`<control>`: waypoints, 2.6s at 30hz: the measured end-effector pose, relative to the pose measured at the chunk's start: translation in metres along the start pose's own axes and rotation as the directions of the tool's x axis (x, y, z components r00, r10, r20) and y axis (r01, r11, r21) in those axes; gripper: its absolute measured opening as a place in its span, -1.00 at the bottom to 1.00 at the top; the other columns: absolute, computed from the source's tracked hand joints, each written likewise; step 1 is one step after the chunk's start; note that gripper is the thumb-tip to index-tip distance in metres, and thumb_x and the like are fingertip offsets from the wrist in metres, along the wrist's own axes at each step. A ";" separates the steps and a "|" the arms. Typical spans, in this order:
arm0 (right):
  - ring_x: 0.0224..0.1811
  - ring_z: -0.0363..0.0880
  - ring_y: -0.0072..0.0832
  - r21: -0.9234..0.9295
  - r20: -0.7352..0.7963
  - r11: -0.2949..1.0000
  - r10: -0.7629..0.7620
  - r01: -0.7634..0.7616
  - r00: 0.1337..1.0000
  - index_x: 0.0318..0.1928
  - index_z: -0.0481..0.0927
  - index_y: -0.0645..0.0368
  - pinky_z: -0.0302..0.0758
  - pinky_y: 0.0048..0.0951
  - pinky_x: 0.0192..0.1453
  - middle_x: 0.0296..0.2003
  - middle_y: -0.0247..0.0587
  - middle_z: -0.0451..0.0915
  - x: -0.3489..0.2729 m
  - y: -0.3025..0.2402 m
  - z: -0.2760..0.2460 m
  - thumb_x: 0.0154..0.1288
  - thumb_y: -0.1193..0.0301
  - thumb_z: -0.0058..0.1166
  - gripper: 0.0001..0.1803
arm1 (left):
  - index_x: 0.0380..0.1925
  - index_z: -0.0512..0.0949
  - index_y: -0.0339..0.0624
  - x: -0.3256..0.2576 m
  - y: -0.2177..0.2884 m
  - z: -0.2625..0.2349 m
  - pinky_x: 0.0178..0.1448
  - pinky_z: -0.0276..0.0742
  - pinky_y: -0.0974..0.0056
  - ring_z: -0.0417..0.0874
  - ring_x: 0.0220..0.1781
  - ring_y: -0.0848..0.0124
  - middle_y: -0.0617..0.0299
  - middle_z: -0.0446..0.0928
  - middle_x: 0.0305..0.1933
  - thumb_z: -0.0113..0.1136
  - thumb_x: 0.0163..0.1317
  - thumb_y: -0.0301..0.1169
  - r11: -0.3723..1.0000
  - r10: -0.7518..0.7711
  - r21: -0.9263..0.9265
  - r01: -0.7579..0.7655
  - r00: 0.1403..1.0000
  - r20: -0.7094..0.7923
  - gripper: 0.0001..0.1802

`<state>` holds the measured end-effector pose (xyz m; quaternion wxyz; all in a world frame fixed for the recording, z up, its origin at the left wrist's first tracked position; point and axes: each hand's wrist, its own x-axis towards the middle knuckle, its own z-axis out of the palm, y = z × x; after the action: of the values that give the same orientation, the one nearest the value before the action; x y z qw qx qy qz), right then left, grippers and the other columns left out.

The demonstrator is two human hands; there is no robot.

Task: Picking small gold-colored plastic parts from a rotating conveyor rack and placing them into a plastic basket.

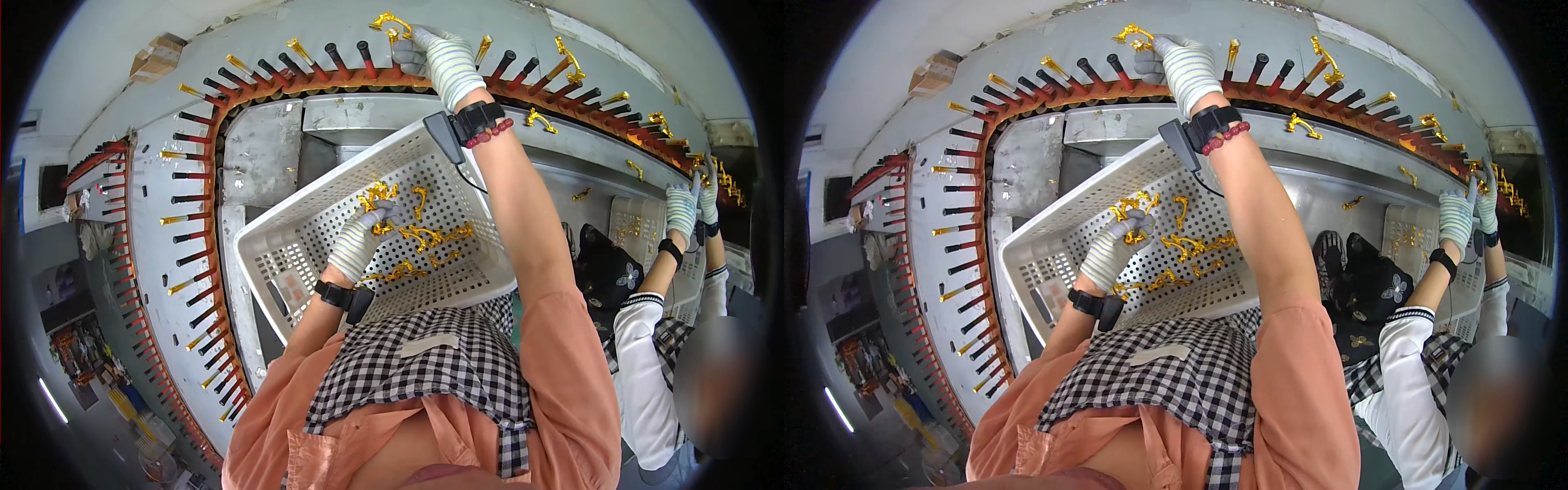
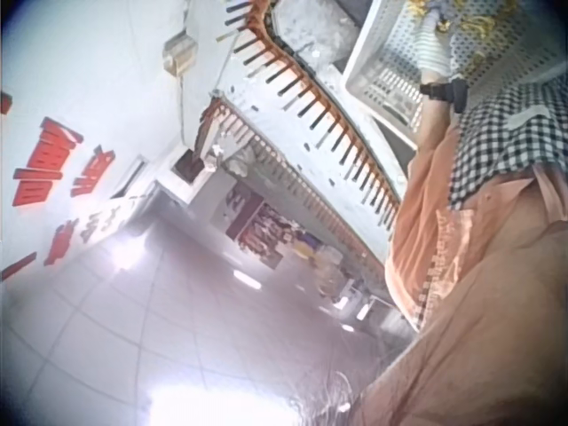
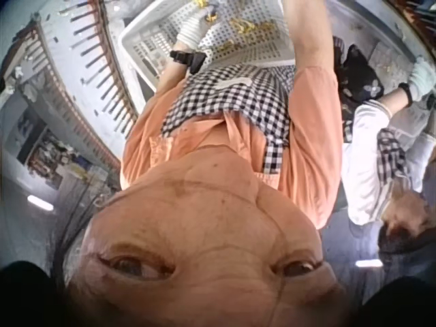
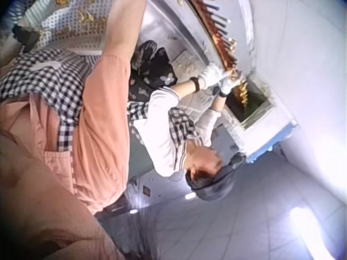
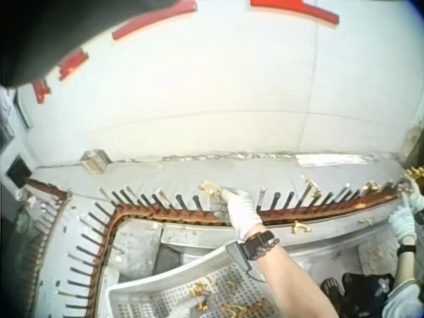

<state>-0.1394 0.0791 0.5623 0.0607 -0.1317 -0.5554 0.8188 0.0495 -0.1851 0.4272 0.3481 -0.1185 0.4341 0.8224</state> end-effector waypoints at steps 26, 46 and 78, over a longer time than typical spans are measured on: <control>-0.16 0.80 -0.12 -0.744 -0.109 0.649 -0.351 0.157 0.930 0.07 0.73 0.23 0.69 -0.22 0.02 -0.18 0.05 0.79 0.015 -0.008 -0.073 0.41 0.25 0.13 -0.61 | 0.16 0.54 -0.30 0.002 -0.022 -0.017 0.36 0.51 -0.05 0.63 0.09 0.24 0.06 0.63 0.08 0.25 0.37 -0.39 0.996 -0.062 -0.062 0.058 0.996 -0.067 -0.60; -0.12 0.74 -0.03 -0.976 0.087 0.058 -0.782 0.210 0.617 0.12 0.72 0.09 0.62 -0.15 0.11 -0.18 0.10 0.75 -0.049 -0.044 -0.153 0.34 0.24 0.19 -0.60 | 0.11 0.57 -0.22 0.008 -0.025 -0.066 0.40 0.46 -0.08 0.63 0.11 0.24 0.09 0.65 0.06 0.23 0.34 -0.35 0.997 -0.067 -0.059 0.059 0.986 -0.154 -0.63; -0.10 0.77 -0.34 -0.635 0.315 0.702 -0.146 0.323 0.938 0.06 0.75 0.19 0.65 -0.34 0.04 -0.13 -0.12 0.80 -0.102 -0.007 -0.095 0.35 0.18 0.34 -0.59 | 0.22 0.53 -0.20 0.012 -0.035 -0.044 0.40 0.46 -0.12 0.60 0.20 0.22 0.08 0.64 0.15 0.20 0.35 -0.33 0.992 -0.102 0.057 0.111 0.983 -0.150 -0.55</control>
<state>-0.0153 0.1419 0.5509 0.0453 0.0277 -0.8303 0.5548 0.0597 -0.2014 0.3728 0.3624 -0.1903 0.4784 0.7770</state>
